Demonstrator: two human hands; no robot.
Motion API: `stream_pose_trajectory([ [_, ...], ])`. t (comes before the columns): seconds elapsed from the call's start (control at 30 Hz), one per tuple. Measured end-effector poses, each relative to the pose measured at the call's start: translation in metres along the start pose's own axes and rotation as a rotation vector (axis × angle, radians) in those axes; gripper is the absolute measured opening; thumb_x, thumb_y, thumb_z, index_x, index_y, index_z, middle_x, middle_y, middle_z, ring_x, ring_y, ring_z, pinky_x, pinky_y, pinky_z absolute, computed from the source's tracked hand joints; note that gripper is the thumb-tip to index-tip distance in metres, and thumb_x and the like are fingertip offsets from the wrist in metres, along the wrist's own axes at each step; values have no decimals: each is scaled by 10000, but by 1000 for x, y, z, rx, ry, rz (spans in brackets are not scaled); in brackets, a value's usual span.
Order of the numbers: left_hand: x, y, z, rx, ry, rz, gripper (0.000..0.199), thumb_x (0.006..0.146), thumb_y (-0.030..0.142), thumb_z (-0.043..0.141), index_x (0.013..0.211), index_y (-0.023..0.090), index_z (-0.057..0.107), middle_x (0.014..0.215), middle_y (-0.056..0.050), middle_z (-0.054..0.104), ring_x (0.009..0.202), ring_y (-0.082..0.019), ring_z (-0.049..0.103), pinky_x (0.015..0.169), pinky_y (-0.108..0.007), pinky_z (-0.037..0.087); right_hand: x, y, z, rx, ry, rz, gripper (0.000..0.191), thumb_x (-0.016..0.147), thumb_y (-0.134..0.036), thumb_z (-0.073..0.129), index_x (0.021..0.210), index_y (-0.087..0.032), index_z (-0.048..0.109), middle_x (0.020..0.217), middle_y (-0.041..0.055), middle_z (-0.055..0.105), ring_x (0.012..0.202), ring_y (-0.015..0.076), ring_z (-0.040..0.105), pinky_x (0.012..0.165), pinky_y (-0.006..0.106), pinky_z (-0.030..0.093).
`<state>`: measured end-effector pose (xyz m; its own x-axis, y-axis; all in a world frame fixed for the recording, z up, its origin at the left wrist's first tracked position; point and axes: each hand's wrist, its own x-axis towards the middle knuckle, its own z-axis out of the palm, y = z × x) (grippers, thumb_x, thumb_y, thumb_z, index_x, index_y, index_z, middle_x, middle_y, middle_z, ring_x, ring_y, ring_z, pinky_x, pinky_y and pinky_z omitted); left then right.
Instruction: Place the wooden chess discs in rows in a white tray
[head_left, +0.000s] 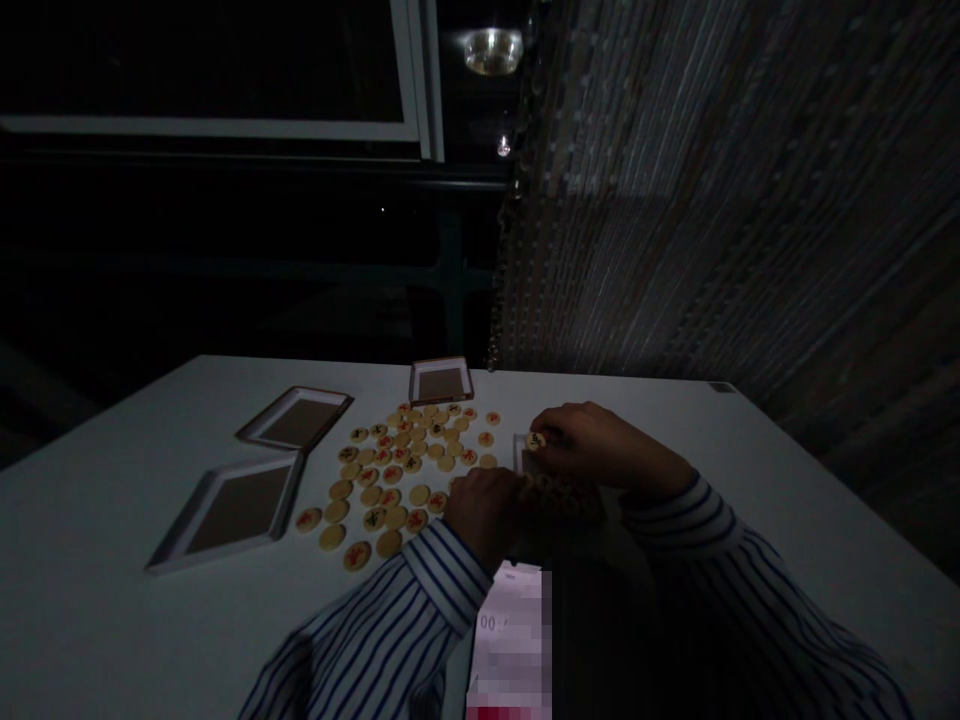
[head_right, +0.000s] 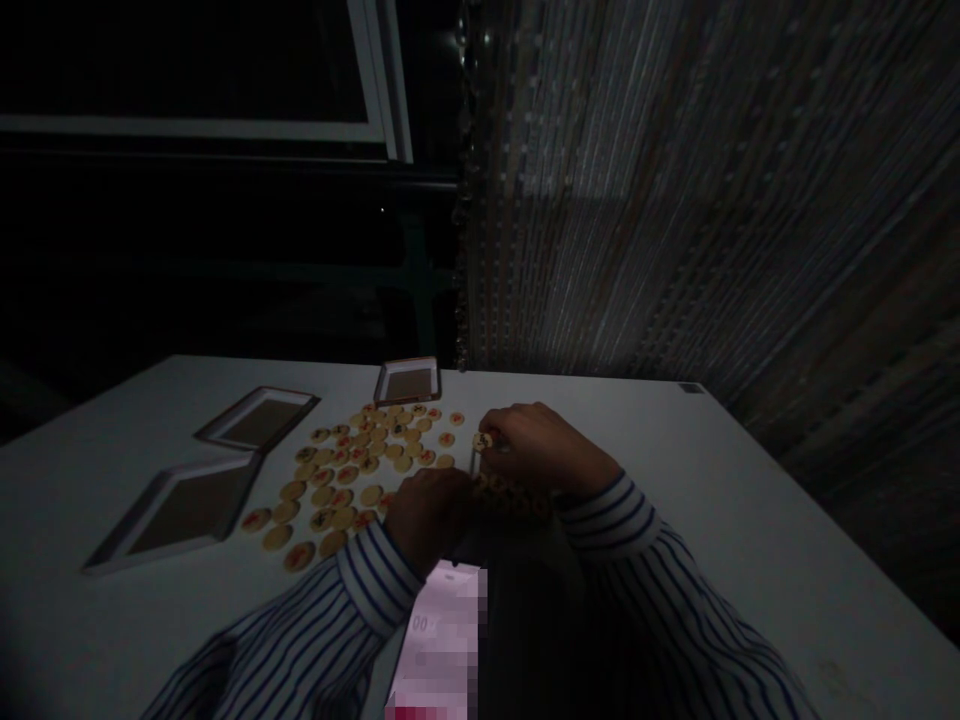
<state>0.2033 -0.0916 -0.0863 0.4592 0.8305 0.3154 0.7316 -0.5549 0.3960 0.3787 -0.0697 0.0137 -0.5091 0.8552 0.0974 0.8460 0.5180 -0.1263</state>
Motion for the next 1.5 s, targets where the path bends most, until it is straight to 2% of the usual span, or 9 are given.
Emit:
stream_pose_trajectory([
  [0.13,0,7,-7,68,-88,-49,260,830,324,430,995,233,608,996,-48,638,921,-210,546,778,-348,395,-2,4,-2,2,-6,45,264,777,-346,478,954,-196,604,875,44,650,774,170,579,667,250,369],
  [0.27,3,15,-15,111,-191,-73,257,845,323,388,946,244,611,956,-33,640,900,-218,542,734,-341,384,-3,5,-4,1,-36,91,281,784,-352,472,966,-186,607,886,59,647,796,179,575,683,253,371],
  [0.43,4,16,-16,129,-250,-97,264,840,346,383,899,226,610,842,-45,648,860,-217,555,714,-331,379,-1,11,1,-40,-60,99,289,795,-367,455,968,-198,613,879,58,650,806,181,577,682,254,368],
  [0.6,3,17,-15,161,-213,-112,261,839,336,386,912,222,610,820,-54,646,862,-216,560,718,-330,376,0,17,8,-65,-96,108,286,801,-378,434,924,-196,618,843,62,654,766,178,583,637,250,359],
  [0.87,4,18,-16,126,-227,-107,247,838,326,401,896,216,614,824,-54,647,876,-214,557,725,-326,371,0,20,10,-69,-154,152,286,792,-388,449,911,-198,628,832,67,657,758,182,587,619,252,354],
  [1.13,3,17,-14,128,-201,-96,241,836,306,409,943,237,613,848,-50,652,883,-212,559,730,-331,372,2,23,18,-118,-176,149,295,794,-378,429,926,-200,624,852,71,661,749,179,590,612,254,362],
  [1.5,4,19,-17,139,-229,-120,263,840,330,387,913,219,614,846,-62,649,880,-211,556,735,-326,377,5,25,30,-174,-202,111,266,761,-320,446,904,-191,629,854,78,662,738,189,594,604,264,367],
])
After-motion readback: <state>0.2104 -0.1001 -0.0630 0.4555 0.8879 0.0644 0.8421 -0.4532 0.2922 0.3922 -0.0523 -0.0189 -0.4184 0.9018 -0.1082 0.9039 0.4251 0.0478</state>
